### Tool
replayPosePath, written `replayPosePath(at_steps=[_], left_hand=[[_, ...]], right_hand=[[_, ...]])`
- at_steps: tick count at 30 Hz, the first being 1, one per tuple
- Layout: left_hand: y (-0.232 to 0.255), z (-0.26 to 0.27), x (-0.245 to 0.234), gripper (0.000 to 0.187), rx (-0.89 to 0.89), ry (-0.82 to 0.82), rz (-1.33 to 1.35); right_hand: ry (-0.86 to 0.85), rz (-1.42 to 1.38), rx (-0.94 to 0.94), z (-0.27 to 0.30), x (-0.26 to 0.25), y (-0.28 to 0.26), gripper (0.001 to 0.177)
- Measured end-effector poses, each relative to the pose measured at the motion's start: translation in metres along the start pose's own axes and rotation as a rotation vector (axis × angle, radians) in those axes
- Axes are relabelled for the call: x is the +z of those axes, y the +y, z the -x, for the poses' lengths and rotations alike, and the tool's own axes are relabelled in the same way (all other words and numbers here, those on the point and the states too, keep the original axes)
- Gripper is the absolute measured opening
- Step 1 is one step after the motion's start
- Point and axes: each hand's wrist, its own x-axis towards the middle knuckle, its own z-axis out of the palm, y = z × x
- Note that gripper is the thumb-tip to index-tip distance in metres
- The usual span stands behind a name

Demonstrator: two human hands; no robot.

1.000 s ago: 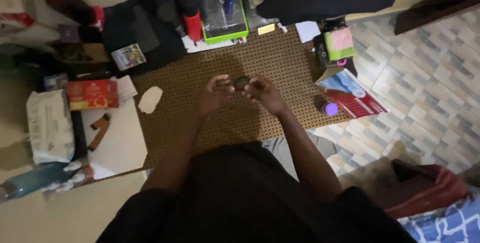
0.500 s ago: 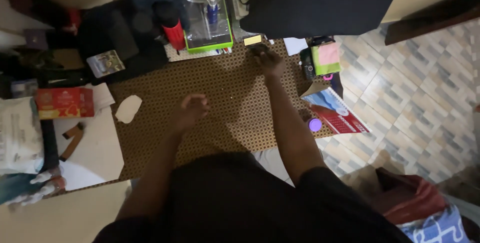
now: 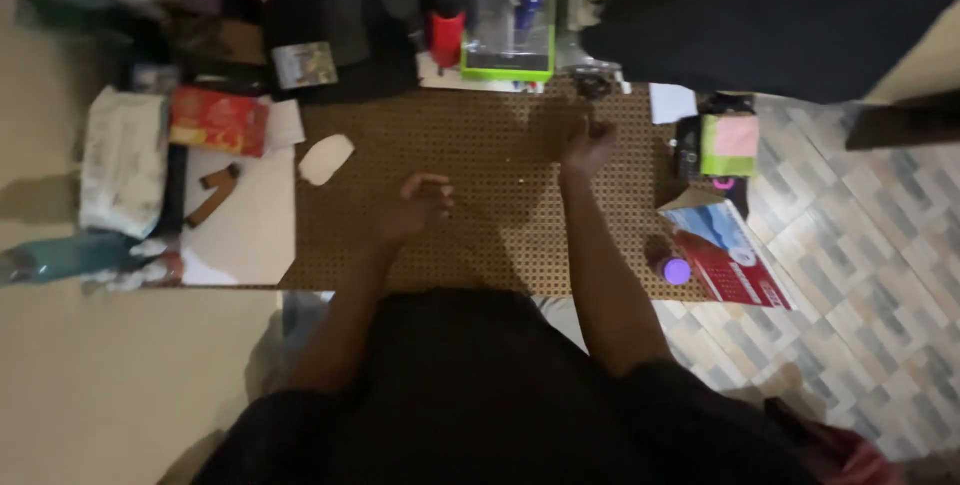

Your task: The person organizes various items on a desk, including papers, small containers, and a case.

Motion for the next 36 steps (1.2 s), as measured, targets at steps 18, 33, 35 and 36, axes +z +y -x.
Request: replayPosePath(at_steps=[18, 33, 35, 36], left_hand=[[0.105, 0.148, -0.087, 0.040, -0.041, 0.294, -0.564], [0.131, 0.243, -0.028, 0.044, 0.033, 0.132, -2.186], [0.129, 0.241, -0.058, 0.036, 0.001, 0.028, -2.184], [0.128, 0.238, -0.073, 0.028, -0.024, -0.073, -2.183]], right_hand=[[-0.952, 0.379, -0.299, 0.237, 0.175, -0.193, 0.023], [-1.012, 0.772, -0.440, 0.313, 0.216, -0.237, 0.062], [-0.998, 0.824, -0.376, 0.319, 0.215, -0.237, 0.063], [-0.980, 0.872, -0.318, 0.320, 0.216, -0.237, 0.065]])
